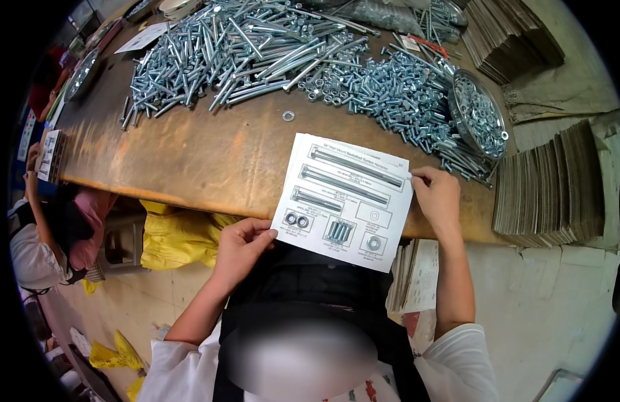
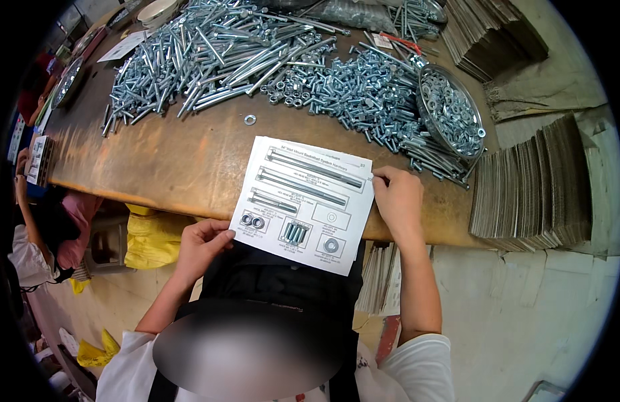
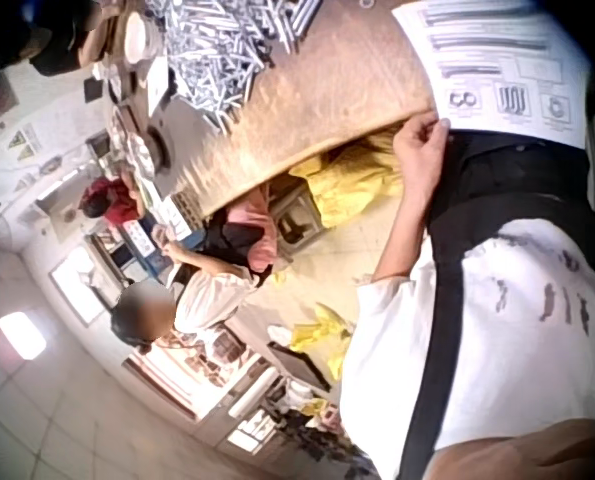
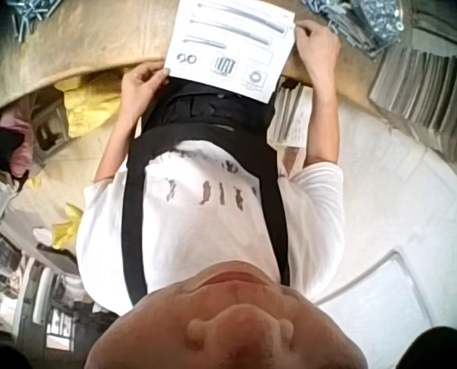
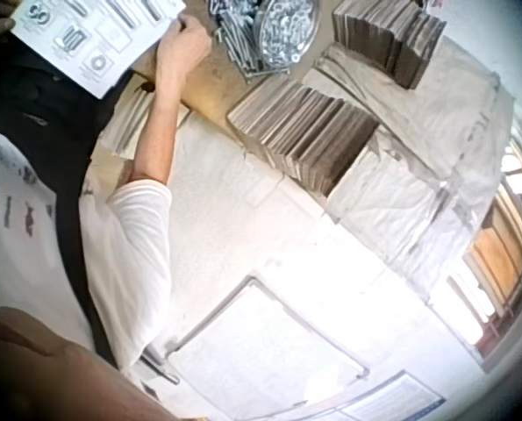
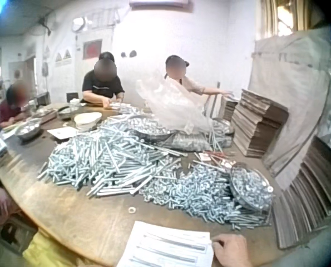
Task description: The person repeatedly picks bolts, nuts, and washers from a large pile on a wooden table and places them into designated slots on a printed instruction sheet. The person uses both hands to handle the fasteners and aligns them with the diagram. Other workers are visible in the background performing similar tasks.
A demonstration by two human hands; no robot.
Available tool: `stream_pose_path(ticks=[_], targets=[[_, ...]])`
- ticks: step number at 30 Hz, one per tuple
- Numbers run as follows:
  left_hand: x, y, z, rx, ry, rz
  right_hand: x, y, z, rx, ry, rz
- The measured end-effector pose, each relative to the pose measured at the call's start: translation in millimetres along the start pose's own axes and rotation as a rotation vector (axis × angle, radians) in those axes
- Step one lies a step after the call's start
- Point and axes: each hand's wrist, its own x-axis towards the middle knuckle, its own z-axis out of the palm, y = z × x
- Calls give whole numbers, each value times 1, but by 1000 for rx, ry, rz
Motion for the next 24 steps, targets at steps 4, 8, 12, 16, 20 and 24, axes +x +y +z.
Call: stream_pose_path(ticks=[4, 8, 12, 16, 20, 24], targets=[[0, -5, 2, -29, 22, 43, -5, 5, 4, 11, -19, 53], [1, -3, 2, -77, -6, -29, -12, -1, 2, -161, 6, -27], [-1, -3, 1, -90, -16, -53, -20, -4, -2, -195, 6, -10], [-5, -5, -6, -120, -5, -27, -14, -8, -5, -17, 15, 5], [-6, -5, -30, -140, 53, -3, 4, -22, 15, 169, -42, 91], [-5, -11, -79, -146, 185, 34, 27, -61, 57, 344, -101, 31]])
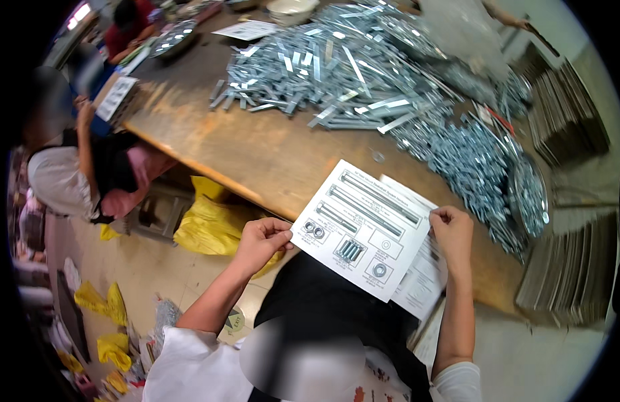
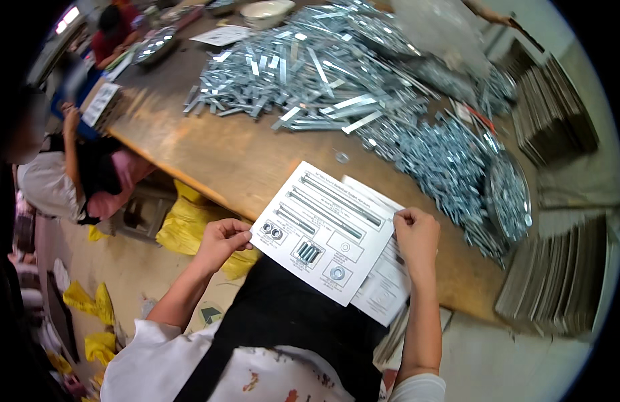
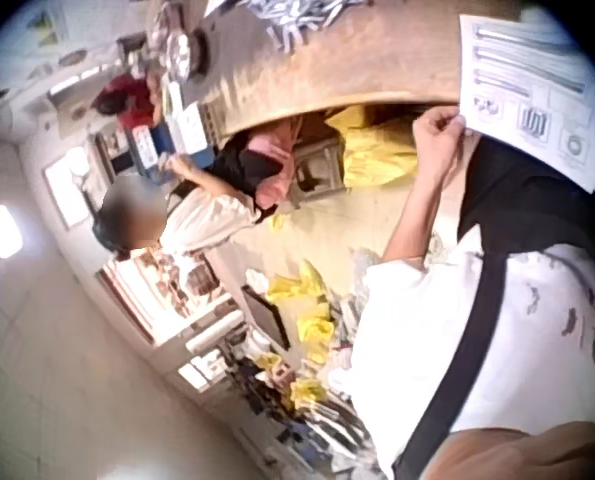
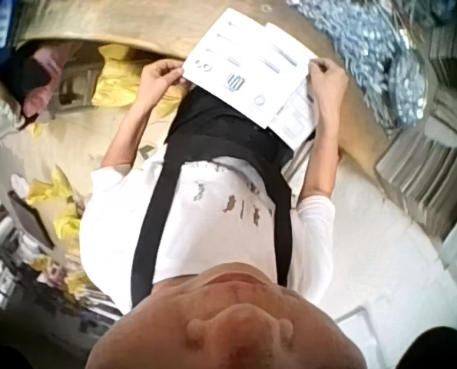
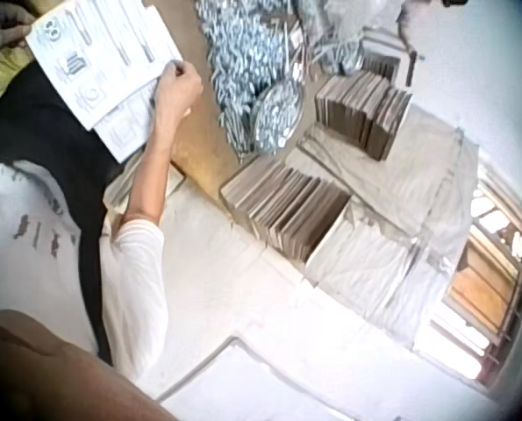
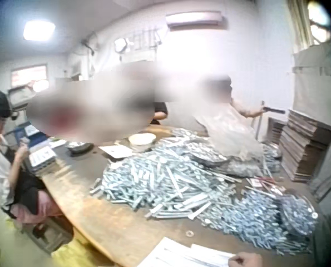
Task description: The person repeatedly picks bolts, nuts, and washers from a large pile on a wooden table and places them into designated slots on a printed instruction sheet. The person uses both hands to handle the fasteners and aligns them with the diagram. Other workers are visible in the background performing similar tasks.
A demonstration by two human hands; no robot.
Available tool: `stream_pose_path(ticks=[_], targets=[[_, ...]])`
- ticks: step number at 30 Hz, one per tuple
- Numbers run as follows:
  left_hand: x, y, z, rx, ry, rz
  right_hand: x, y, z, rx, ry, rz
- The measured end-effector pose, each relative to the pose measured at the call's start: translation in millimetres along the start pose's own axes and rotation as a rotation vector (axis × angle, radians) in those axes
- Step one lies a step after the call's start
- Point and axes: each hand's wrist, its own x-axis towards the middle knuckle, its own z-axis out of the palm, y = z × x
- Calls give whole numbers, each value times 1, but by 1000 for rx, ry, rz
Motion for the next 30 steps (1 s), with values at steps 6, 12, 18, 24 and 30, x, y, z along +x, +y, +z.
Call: stream_pose_path(ticks=[6, 12, 18, 24, 30], targets=[[5, 22, -107, -24, 172, 55, 31, -84, 94, 214, -222, -56], [18, 30, -209, 52, 305, 63, 50, -151, 184, 168, -385, -71], [36, 41, -282, 70, 432, 63, 65, -189, 267, 399, -466, -24], [50, 46, -329, 213, 481, 47, 72, -231, 309, 274, -492, -137], [44, 22, -366, 337, 601, 236, 78, -220, 245, 145, -391, -479]])
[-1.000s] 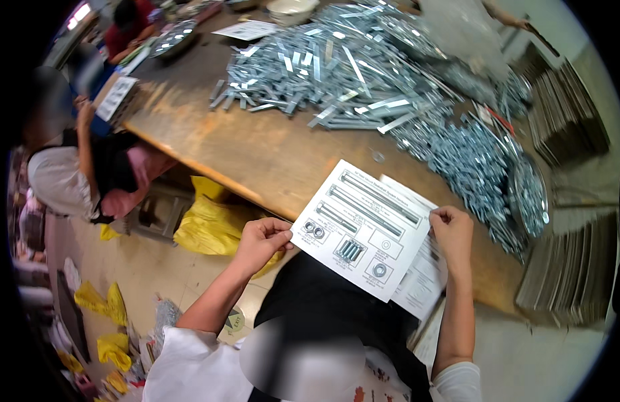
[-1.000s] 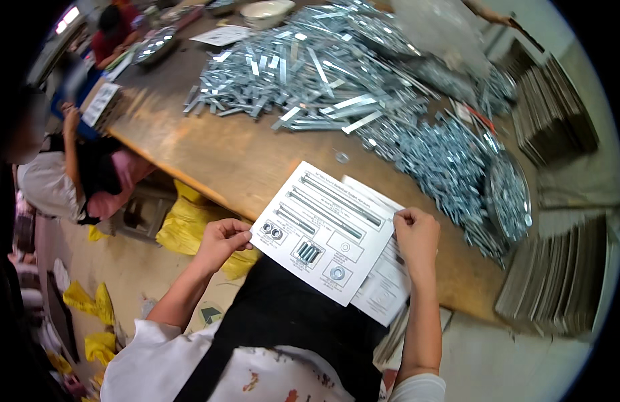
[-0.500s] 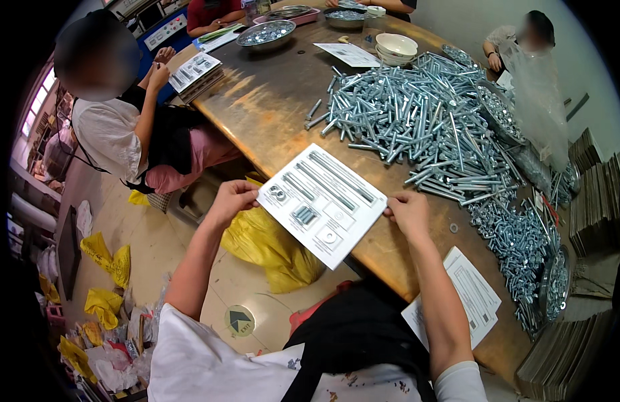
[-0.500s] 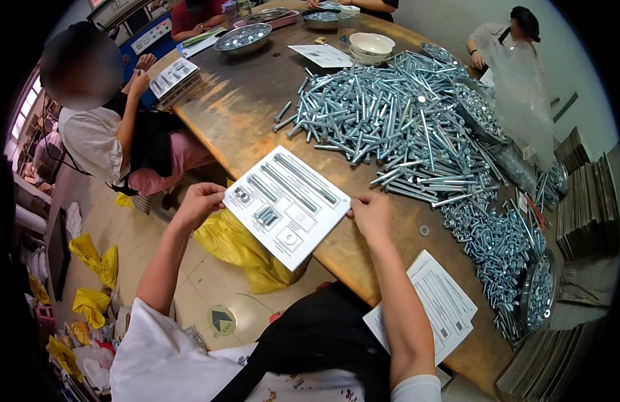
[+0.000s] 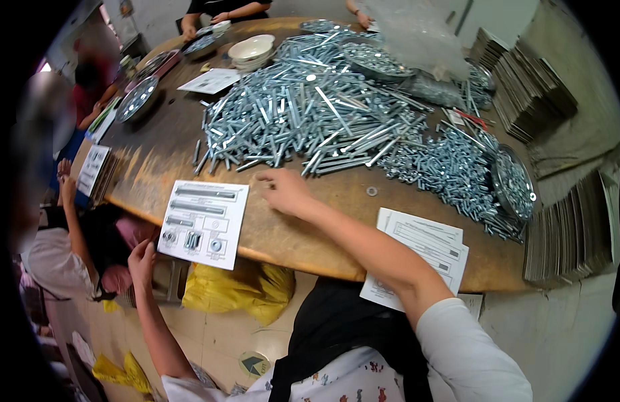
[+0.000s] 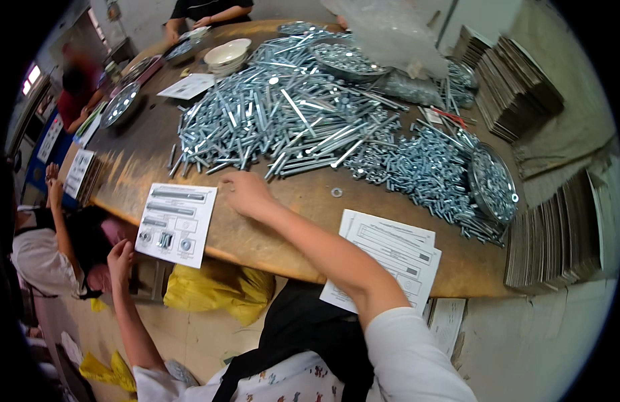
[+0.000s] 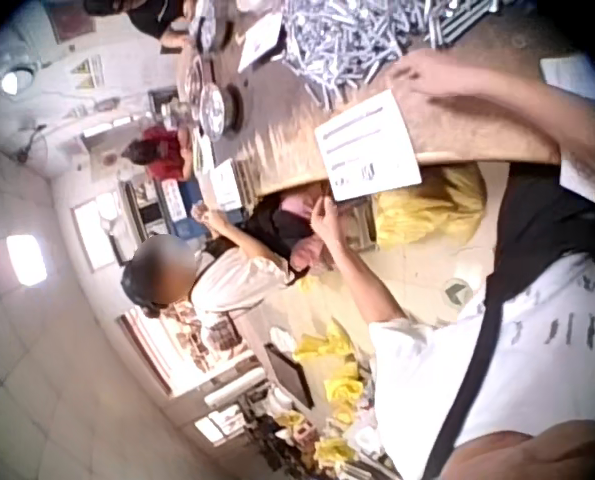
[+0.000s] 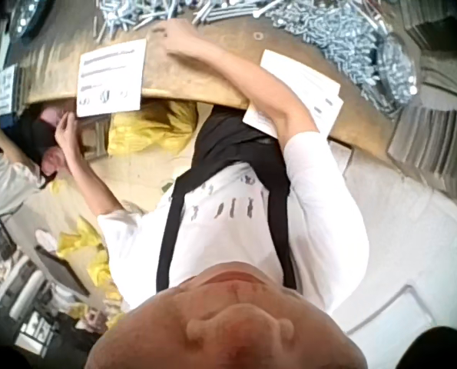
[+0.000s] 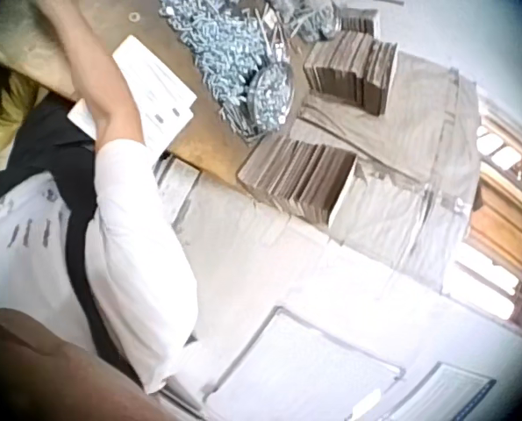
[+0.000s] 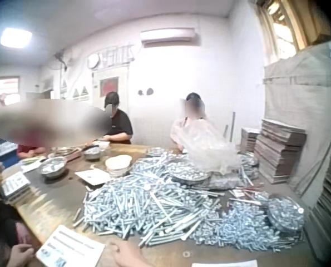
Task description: The person repeatedly picks bolts, nuts, and washers from a large pile on a wooden table and places them into designated slots on a printed instruction sheet. The person uses both hands to handle the fasteners and aligns them with the diagram. Other workers are visible in the background performing similar tasks.
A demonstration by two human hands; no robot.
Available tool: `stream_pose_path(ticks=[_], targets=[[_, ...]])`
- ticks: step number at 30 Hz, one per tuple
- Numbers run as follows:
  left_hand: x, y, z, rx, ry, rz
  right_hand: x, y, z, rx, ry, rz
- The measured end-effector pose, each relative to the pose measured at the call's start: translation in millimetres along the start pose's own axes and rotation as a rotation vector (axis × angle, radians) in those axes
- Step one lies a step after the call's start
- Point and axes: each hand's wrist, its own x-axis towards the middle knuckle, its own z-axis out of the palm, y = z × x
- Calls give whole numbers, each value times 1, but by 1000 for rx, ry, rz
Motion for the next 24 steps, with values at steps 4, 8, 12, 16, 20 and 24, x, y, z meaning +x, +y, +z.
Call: stream_pose_path(ticks=[4, 8, 12, 16, 20, 24], targets=[[-89, 103, 112, 163, 89, 360, -47, 64, -103, -626, 247, -131], [-216, 208, 275, 256, -964, 1008, -54, 113, -171, -1011, 190, -46], [-291, 201, 373, 351, -1140, 1367, -48, 136, -178, -1068, 129, -252], [-298, 187, 405, 509, -927, 1319, -45, 142, -185, -1074, 171, -380], [-297, 189, 403, 518, -902, 1270, -68, 114, -194, -764, 313, -743], [-295, 192, 400, 512, -927, 1261, -138, 55, -200, -485, 395, -638]])
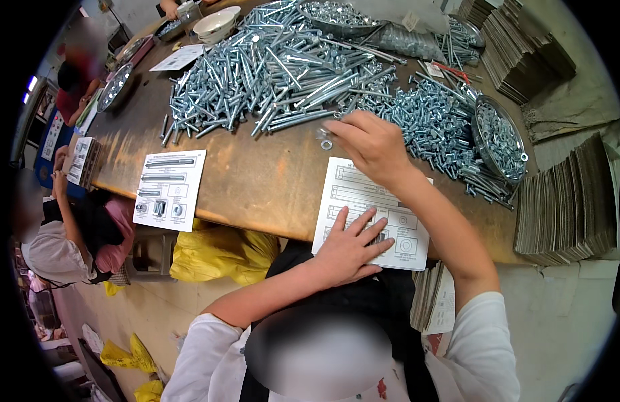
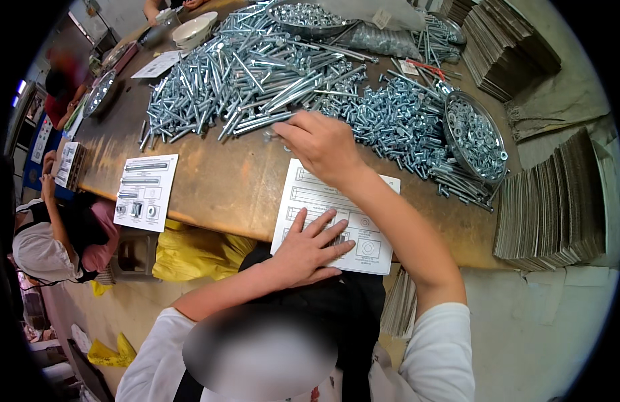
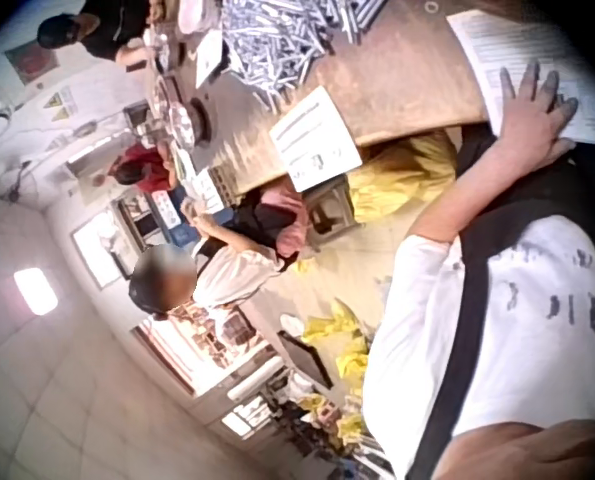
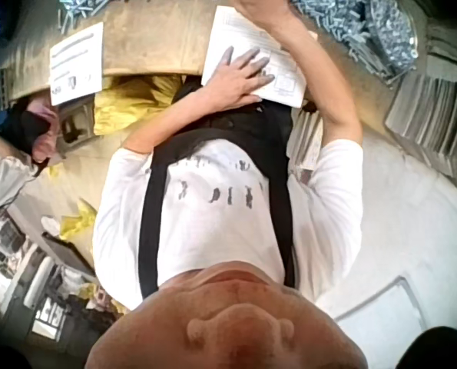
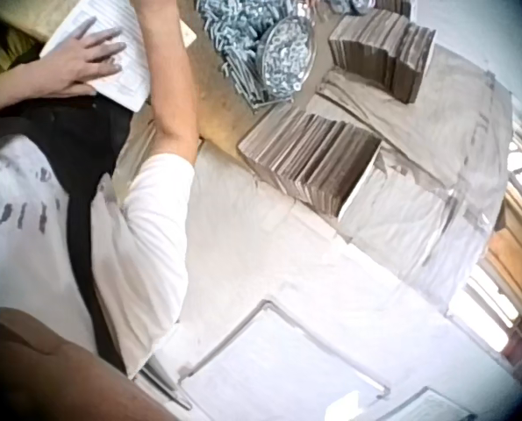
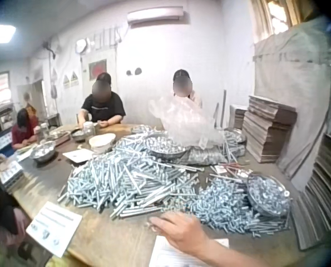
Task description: The person repeatedly picks bolts, nuts, and washers from a large pile on a wooden table and places them into designated slots on a printed instruction sheet. The person uses both hands to handle the fasteners and aligns them with the diagram. Other workers are visible in the background performing similar tasks.
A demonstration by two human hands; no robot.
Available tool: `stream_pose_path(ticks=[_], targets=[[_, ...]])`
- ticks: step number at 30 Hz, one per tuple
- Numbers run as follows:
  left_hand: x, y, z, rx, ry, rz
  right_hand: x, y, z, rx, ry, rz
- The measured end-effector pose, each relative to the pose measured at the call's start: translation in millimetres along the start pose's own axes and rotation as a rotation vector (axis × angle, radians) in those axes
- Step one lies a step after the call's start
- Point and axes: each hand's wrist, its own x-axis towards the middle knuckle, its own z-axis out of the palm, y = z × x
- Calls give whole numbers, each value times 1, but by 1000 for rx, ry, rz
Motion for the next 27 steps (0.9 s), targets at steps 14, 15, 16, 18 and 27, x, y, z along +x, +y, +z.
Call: stream_pose_path(ticks=[14, 15, 16, 18, 27], targets=[[-4, -52, -33, -850, 232, -346, -71, -13, -31, -276, -395, 229], [-4, -63, -37, -849, 274, -502, -69, -15, -27, -261, -390, 223], [-1, -75, -34, -844, 349, -582, -68, -15, -22, -258, -407, 213], [11, -92, -35, -809, 414, -666, -72, -13, -10, -262, -442, 198], [35, -110, -29, -597, 274, -481, -101, -17, -51, -320, -351, 642]])
